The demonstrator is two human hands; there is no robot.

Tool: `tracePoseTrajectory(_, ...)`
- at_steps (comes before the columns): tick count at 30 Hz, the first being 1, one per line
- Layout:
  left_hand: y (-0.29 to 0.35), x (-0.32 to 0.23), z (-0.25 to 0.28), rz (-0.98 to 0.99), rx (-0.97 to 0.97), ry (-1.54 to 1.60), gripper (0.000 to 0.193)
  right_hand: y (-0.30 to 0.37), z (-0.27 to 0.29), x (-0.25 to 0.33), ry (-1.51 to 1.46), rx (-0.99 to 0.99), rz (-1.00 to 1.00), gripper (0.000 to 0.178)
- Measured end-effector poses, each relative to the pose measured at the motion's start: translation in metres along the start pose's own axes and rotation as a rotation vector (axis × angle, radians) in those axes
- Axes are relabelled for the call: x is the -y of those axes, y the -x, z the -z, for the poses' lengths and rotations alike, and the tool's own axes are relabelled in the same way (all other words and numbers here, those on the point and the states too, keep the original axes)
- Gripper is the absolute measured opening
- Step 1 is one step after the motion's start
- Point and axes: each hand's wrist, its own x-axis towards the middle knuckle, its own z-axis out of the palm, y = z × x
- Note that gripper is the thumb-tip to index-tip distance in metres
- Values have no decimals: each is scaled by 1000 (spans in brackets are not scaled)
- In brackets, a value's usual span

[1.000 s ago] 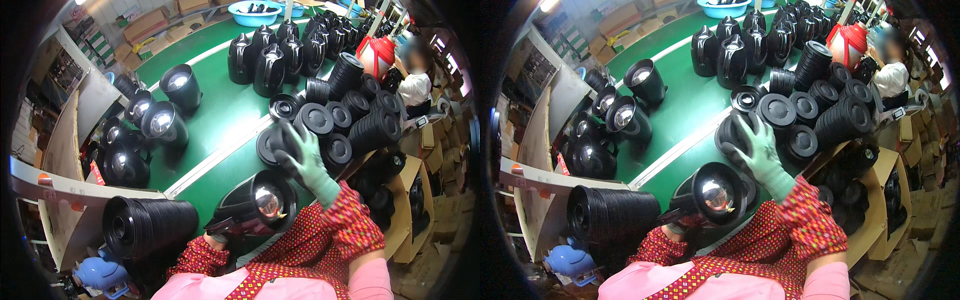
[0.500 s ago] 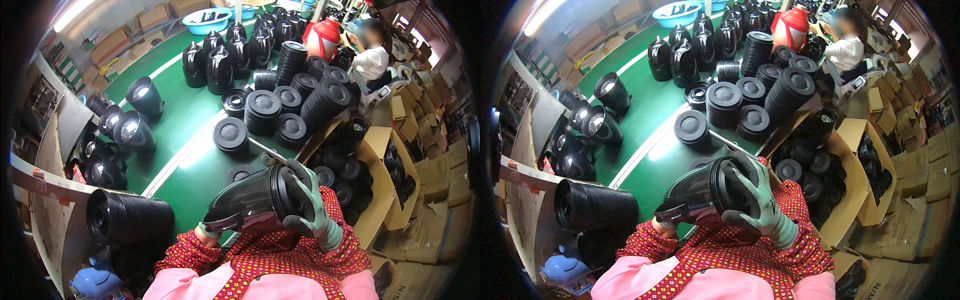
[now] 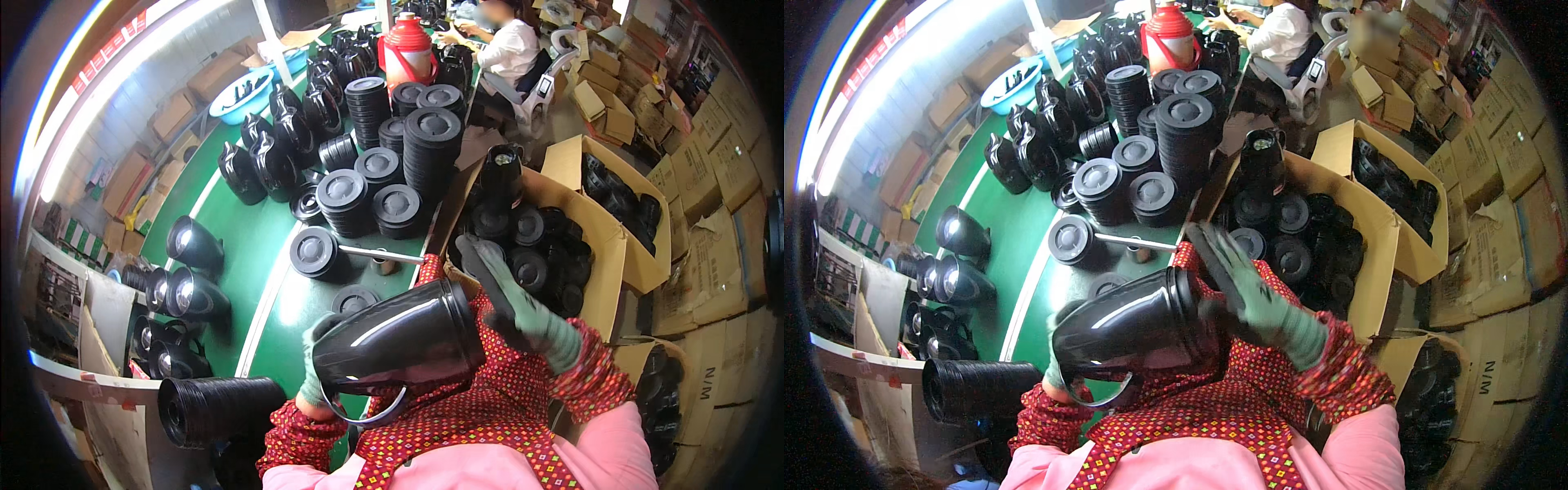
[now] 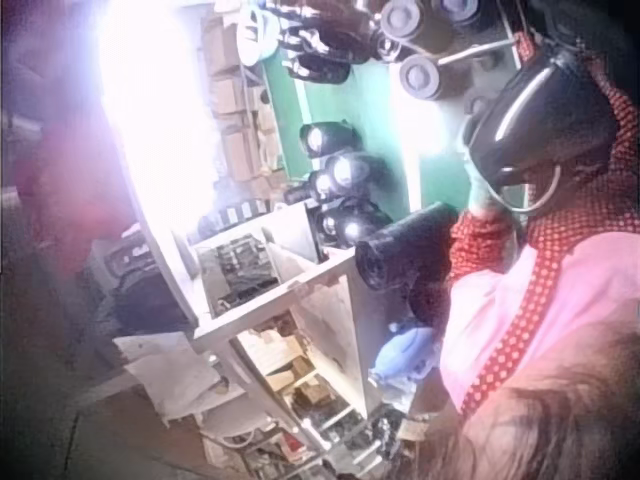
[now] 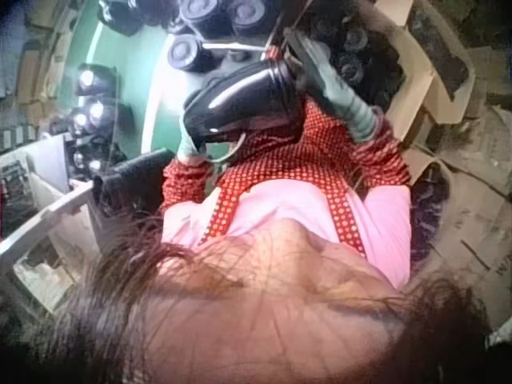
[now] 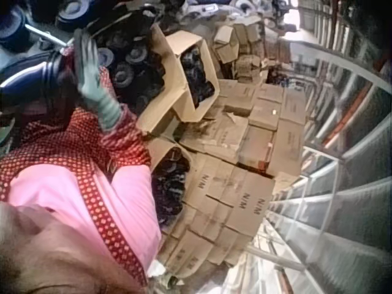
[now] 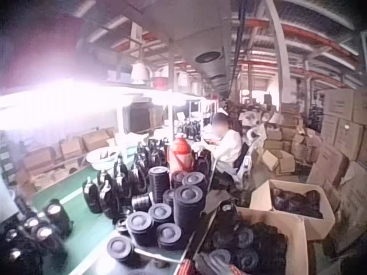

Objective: The person repeatedly picks up black plastic containers and circular lids from a green table, inserts a metal rod into each container, and secures the lid. The person wears green gloves and a red patterned apron. Another worker is visible in the background.

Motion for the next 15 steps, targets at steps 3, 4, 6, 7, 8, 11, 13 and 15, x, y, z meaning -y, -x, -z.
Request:
tracePoseTrajectory(3,-1,10,-29,-115,15,32,38,15,-32,10,229,-172,439,91)
tracePoseTrajectory(4,-6,-7,-32,-117,-1,-1,37,19,-39,9,-19,-259,233,85)
tracePoseTrajectory(6,-14,-65,-39,-534,-75,-466,40,18,-30,3,-542,-341,-421,80)
tracePoseTrajectory(7,-19,-62,-30,-843,25,-499,46,19,-27,0,-733,-304,-599,81)
tracePoseTrajectory(8,-18,-65,-23,-917,125,-605,49,21,-23,-2,-915,-291,-797,83)
tracePoseTrajectory(11,-15,-80,-46,-566,74,-559,42,39,-20,-14,-854,-248,-433,94)
tracePoseTrajectory(13,-12,-30,-48,175,10,513,37,45,-29,-22,-459,-382,-4,102)
tracePoseTrajectory(15,-9,-23,-56,244,107,423,31,52,-42,0,275,-379,447,102)
